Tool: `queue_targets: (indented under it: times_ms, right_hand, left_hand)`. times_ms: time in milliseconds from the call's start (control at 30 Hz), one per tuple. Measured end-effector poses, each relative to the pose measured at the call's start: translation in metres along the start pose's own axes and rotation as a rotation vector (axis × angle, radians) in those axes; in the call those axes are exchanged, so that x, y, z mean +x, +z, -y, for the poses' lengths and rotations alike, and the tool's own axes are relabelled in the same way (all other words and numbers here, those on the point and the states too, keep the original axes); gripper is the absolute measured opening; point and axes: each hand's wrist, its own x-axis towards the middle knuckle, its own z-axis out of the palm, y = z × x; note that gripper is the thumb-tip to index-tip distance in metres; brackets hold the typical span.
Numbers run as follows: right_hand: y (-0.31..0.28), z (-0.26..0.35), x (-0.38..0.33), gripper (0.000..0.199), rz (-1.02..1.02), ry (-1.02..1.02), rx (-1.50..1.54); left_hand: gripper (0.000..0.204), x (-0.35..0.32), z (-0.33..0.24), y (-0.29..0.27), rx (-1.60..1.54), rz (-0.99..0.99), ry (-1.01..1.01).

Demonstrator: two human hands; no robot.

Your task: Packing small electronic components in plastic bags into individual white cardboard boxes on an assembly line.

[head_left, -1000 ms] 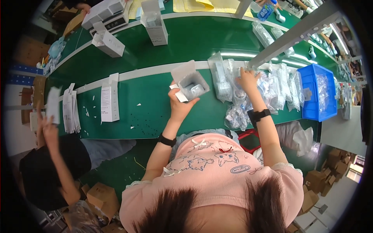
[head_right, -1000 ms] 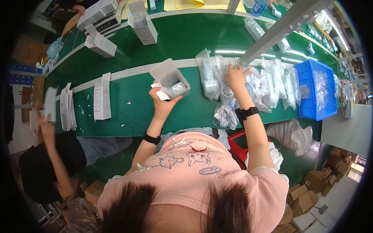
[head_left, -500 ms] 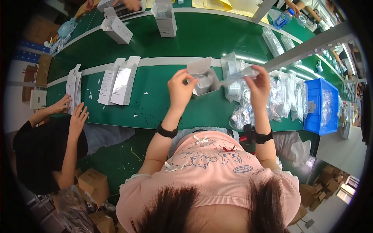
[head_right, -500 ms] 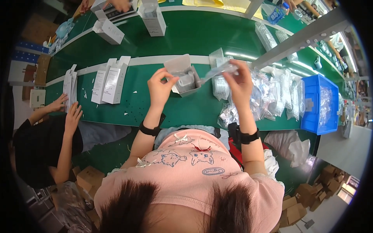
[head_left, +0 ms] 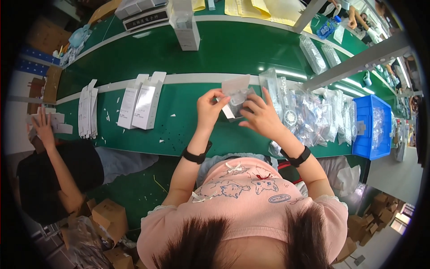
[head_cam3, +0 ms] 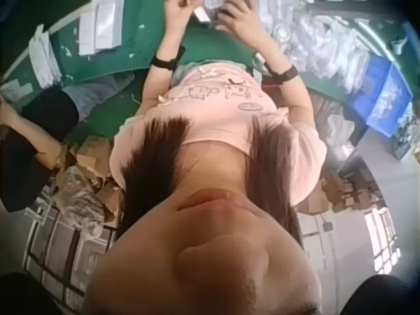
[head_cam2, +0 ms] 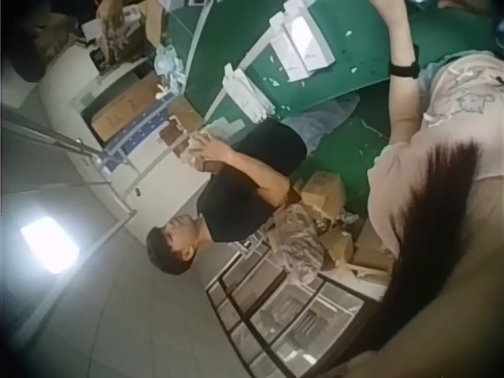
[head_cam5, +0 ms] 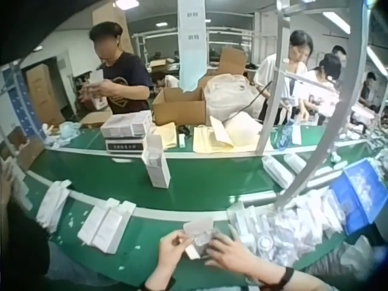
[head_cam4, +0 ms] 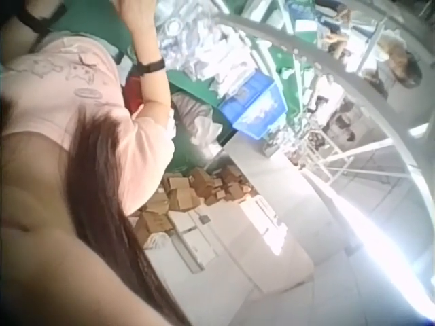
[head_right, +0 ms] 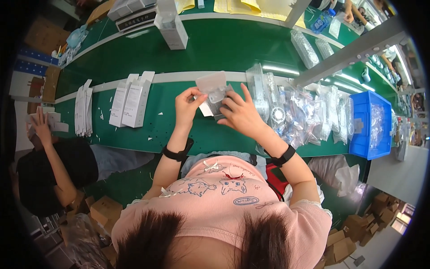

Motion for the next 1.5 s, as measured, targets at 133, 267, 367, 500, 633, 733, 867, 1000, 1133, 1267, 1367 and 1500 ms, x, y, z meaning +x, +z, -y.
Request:
queue_targets:
  times_ms: [133, 267, 367, 500, 633, 733, 867, 1000, 1133, 1267, 1367, 1500]
  right_hand:
    - [-0.002, -0.018, -0.005, 0.07, -0.253, -0.004, 0.146]
    - [0.035, -0.041, -0.001, 0.097, -0.29, 0.229, 0.784]
    - [0.025, -0.054, 0.026, 0.104, 0.17, 0.186, 0.933]
    - [0.004, -0.111, 0.061, 0.097, 0.024, 0.245, 0.961]
    - [0.005, -0.188, 0.102, 0.094, -0.183, 0.302, 1.002]
    - [0.017, -0.229, 0.117, 0.095, -0.193, 0.392, 0.843]
    - [0.025, -0.265, 0.112, 0.093, -0.098, 0.214, 0.671]
    - [0.032, -0.327, 0.092, 0.094, 0.149, 0.661, -0.324]
    - [0.058, -0.403, 0.036, 0.087, 0.131, 1.141, -0.183]
    - [0.067, -0.388, 0.027, 0.081, 0.08, 1.132, 0.066]
    - [0.05, -0.337, 0.028, 0.08, -0.031, 0.986, 0.135]
    - [-0.01, -0.266, 0.023, 0.076, -0.455, 0.682, 0.419]
  left_hand:
    - [0.046, 0.019, -0.008, -0.06, 0.399, -0.209, 0.245]
    - [0.076, 0.039, 0.005, -0.147, 1.461, -0.378, 0.191]
    - [0.085, 0.036, 0.033, -0.196, 1.746, -0.217, -0.174]
    - [0.086, 0.031, 0.038, -0.166, 1.626, -0.276, -0.121]
    - [0.083, 0.008, 0.026, -0.064, 1.502, -0.069, -0.133]
    - [0.083, 0.009, 0.014, -0.017, 1.563, 0.121, -0.293]
    - [0.079, 0.05, -0.003, -0.016, 1.225, 0.24, -0.572]
    - [0.072, 0.071, 0.029, -0.068, 0.81, 0.352, -0.662]
    - [0.079, 0.062, 0.065, -0.079, 0.825, 0.561, -0.279]
    - [0.086, 0.055, 0.042, -0.055, 0.584, 0.534, -0.35]
    - [0.093, 0.053, 0.002, -0.027, 0.321, 0.33, -0.264]
    - [0.095, 0.054, -0.016, 0.004, 0.338, 0.37, 0.092]
